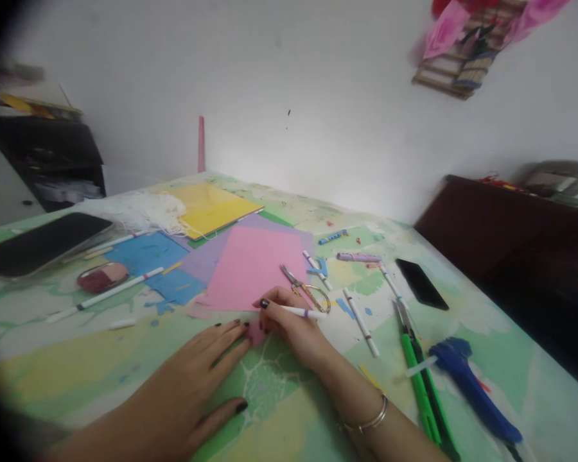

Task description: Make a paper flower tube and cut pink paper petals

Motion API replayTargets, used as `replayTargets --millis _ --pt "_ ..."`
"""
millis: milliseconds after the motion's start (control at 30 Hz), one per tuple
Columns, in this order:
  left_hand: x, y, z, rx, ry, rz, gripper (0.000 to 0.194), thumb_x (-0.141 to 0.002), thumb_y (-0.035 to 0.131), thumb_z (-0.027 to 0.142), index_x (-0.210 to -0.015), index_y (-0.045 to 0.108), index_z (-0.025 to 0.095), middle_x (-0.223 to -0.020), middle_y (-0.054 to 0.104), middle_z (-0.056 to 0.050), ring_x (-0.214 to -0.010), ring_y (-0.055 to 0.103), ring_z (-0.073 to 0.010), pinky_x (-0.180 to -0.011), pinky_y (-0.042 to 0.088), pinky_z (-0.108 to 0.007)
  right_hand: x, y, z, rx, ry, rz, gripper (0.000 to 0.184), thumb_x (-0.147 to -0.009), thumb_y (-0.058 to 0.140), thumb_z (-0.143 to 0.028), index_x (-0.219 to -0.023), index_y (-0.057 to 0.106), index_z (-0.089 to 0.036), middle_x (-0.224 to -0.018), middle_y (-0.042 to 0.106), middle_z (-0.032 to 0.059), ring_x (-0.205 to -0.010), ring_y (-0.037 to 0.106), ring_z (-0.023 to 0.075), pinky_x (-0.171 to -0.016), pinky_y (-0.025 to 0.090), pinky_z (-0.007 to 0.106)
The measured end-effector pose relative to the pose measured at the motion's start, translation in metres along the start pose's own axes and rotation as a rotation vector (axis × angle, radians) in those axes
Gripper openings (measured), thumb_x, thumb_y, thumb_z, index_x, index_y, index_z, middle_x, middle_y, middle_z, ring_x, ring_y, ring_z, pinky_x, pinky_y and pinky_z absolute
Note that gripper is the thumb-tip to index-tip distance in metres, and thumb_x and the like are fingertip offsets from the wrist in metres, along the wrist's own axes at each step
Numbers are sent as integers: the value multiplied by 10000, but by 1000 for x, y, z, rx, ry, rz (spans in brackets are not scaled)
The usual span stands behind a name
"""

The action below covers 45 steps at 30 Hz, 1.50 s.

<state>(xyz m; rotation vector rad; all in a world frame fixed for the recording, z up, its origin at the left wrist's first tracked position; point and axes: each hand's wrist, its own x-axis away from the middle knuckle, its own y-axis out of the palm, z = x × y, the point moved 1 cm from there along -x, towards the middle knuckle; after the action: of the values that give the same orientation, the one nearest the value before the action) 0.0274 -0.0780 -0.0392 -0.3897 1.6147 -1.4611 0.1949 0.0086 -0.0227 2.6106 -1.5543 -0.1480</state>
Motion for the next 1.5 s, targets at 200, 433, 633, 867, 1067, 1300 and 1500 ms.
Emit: replayTargets --millis 200,433,633,867,1067,1300,1500 --pt "0 -3 2 7 8 10 539 -827 561 383 -1275 511 87 -1289 553 -193 -1172 516 -328 -947 458 -484 0 -6 3 150 15 17 136 -750 602 -252 -822 496 -206 -468 455 -89 -411 357 79 -425 237 198" --pt "0 -4 4 12 7 7 563 -838 549 390 -1298 489 71 -1297 548 -186 -1188 497 -324 -969 445 -484 -2 -6 -1 418 -107 110 271 -722 617 -213 -587 383 -194 -472 417 -80 -444 332 63 -440 239 202" --pt "1 -4 3 -1 35 -1 541 -843 540 382 -1291 498 81 -1300 543 -189 -1204 486 -336 -962 445 -499 -6 -7 0 504 -160 103 286 -726 608 -215 -575 367 -194 -500 363 -79 -478 304 70 -459 233 215" --pt "2 -5 2 24 38 -13 533 -838 550 351 -1299 493 89 -1315 529 -195 -1217 480 -344 -963 444 -517 -6 -7 0 470 -108 110 228 -688 615 -196 -594 408 -193 -494 372 -82 -468 311 71 -453 223 210" --pt "2 -13 0 64 -4 -160 632 -862 476 499 -1364 456 115 -1396 453 -182 -1258 446 -354 -1012 406 -508 -5 -7 -1 493 -144 140 256 -667 626 -197 -552 398 -189 -492 399 -69 -493 340 74 -476 259 212" --pt "7 -14 -4 133 -54 -310 921 -755 493 697 -1462 272 149 -1503 260 -174 -1359 280 -372 -1074 305 -537 -4 -7 -1 486 -132 171 285 -699 652 -272 -568 410 -198 -453 413 -73 -435 346 72 -436 248 214" --pt "8 -11 -5 155 -69 -328 968 -721 483 742 -1461 273 155 -1508 255 -176 -1372 252 -365 -1095 246 -547 -3 -7 -1 448 -87 146 262 -676 644 -229 -570 407 -201 -410 444 -80 -382 363 68 -398 232 208"
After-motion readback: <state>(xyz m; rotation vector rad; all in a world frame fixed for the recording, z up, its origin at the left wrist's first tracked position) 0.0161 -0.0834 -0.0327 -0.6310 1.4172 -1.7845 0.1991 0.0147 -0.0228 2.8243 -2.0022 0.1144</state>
